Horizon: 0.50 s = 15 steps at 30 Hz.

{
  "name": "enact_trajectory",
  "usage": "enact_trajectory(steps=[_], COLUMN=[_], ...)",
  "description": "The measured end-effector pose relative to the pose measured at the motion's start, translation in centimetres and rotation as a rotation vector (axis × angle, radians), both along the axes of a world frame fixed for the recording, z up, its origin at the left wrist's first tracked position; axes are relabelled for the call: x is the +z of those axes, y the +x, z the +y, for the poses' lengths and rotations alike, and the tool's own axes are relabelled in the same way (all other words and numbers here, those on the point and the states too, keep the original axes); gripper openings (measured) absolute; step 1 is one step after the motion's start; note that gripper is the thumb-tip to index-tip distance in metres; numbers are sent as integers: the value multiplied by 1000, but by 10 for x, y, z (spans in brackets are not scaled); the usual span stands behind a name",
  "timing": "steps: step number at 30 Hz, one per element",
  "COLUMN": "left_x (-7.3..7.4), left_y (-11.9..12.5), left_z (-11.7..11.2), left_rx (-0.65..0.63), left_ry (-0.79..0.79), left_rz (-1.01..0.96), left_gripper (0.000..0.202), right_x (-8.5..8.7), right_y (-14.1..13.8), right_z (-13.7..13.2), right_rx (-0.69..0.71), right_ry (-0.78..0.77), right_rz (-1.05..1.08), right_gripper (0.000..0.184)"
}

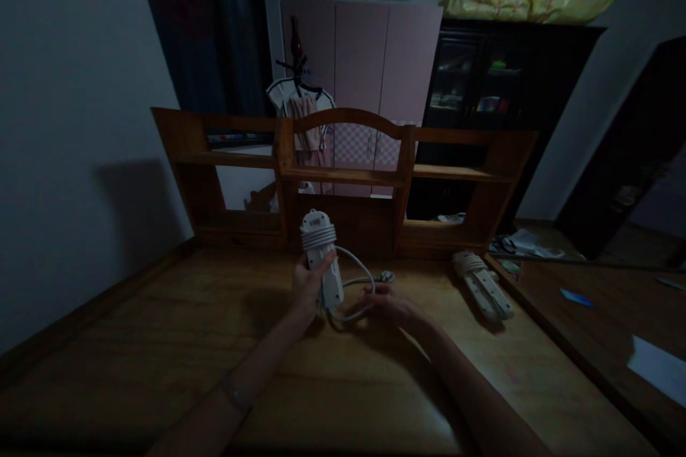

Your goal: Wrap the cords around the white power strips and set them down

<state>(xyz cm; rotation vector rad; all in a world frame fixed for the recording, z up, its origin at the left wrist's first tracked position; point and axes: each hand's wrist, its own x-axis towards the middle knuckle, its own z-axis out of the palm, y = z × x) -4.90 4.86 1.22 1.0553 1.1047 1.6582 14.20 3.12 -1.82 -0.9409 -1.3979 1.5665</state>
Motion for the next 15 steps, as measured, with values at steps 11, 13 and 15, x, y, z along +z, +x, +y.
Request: enact_trajectory(steps=[11, 13, 15], left_x=[9, 8, 5], left_y=[-34, -37, -37], left_z=[19, 21, 23], left_rx=[455, 468, 453], left_ry=[170, 176, 182], left_rz=[85, 89, 107], left_gripper=[54, 53, 53], right_x=[33, 37, 39], right_y=[27, 32, 33], right_z=[-4, -6, -10], right_rx=[-500, -644, -673], right_ry=[679, 903, 1037], right_rz=[-449, -587, -713], right_gripper=[16, 18, 24])
